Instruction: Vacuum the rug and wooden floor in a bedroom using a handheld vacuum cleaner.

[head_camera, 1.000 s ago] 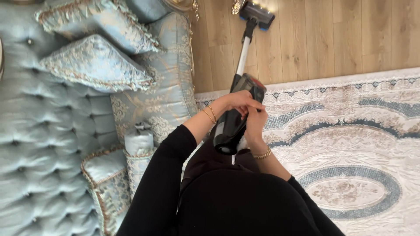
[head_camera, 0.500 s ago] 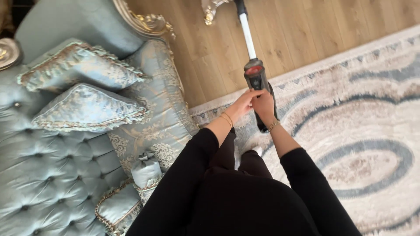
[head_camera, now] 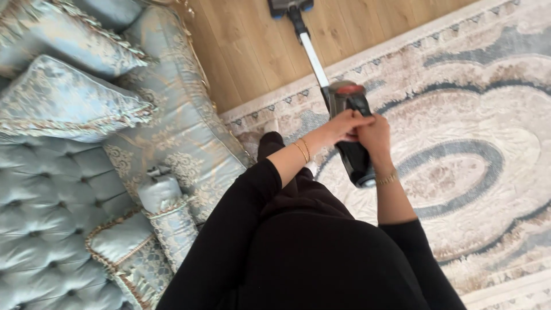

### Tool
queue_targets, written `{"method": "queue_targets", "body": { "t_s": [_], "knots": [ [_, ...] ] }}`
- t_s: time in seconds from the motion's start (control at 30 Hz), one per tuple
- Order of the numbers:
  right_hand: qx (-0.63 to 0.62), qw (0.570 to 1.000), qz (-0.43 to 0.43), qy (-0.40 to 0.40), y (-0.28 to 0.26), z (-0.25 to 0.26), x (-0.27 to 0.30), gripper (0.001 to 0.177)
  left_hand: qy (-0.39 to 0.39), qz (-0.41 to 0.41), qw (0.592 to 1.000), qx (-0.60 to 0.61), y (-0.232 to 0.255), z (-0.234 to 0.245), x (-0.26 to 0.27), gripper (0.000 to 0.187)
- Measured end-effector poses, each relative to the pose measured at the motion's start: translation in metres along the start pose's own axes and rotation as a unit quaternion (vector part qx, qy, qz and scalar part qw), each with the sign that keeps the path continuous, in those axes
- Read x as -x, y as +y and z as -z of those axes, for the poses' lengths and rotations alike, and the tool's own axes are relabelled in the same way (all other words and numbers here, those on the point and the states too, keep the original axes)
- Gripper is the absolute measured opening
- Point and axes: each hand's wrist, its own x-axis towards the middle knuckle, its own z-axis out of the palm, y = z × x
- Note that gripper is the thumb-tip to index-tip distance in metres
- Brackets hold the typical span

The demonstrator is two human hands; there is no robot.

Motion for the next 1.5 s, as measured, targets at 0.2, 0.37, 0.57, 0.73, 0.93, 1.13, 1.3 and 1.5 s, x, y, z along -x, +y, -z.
{"method": "queue_targets", "body": {
  "t_s": [0.2, 0.37, 0.57, 0.73, 0.93, 1.13, 1.3, 1.5],
  "knots": [
    [-0.213, 0.964, -0.136, -0.087, 0.053, 0.049, 0.084, 0.05, -0.106, 0.077, 0.988, -0.083, -0.042, -0.059, 0.041, 0.052],
    [-0.427, 0.879, -0.191, -0.095, 0.058, 0.011, 0.081, 0.039, -0.086, 0.054, 0.978, -0.182, -0.035, -0.048, 0.046, 0.058],
    [-0.536, 0.806, -0.23, -0.099, 0.041, -0.074, 0.017, 0.031, 0.055, 0.023, 0.965, -0.256, 0.001, -0.003, 0.048, 0.061],
    [-0.608, 0.749, -0.236, -0.119, -0.023, -0.089, -0.042, 0.026, 0.121, -0.01, 0.978, -0.169, 0.034, 0.03, 0.026, 0.068],
    [-0.621, 0.747, -0.234, -0.049, -0.013, -0.14, -0.158, 0.025, 0.07, -0.155, 0.98, -0.106, 0.072, 0.086, -0.064, 0.08],
    [-0.632, 0.748, -0.201, 0.041, -0.047, -0.154, -0.256, 0.025, 0.037, -0.09, 0.983, -0.156, 0.171, 0.111, -0.103, 0.072],
    [-0.513, 0.819, -0.255, 0.03, -0.127, -0.108, -0.251, 0.036, 0.036, 0.023, 0.986, -0.161, 0.221, 0.127, -0.121, 0.053],
    [-0.422, 0.892, -0.128, 0.101, -0.07, -0.131, -0.219, 0.04, -0.002, 0.135, 0.982, -0.13, 0.19, 0.121, -0.13, 0.05]
  ]
}}
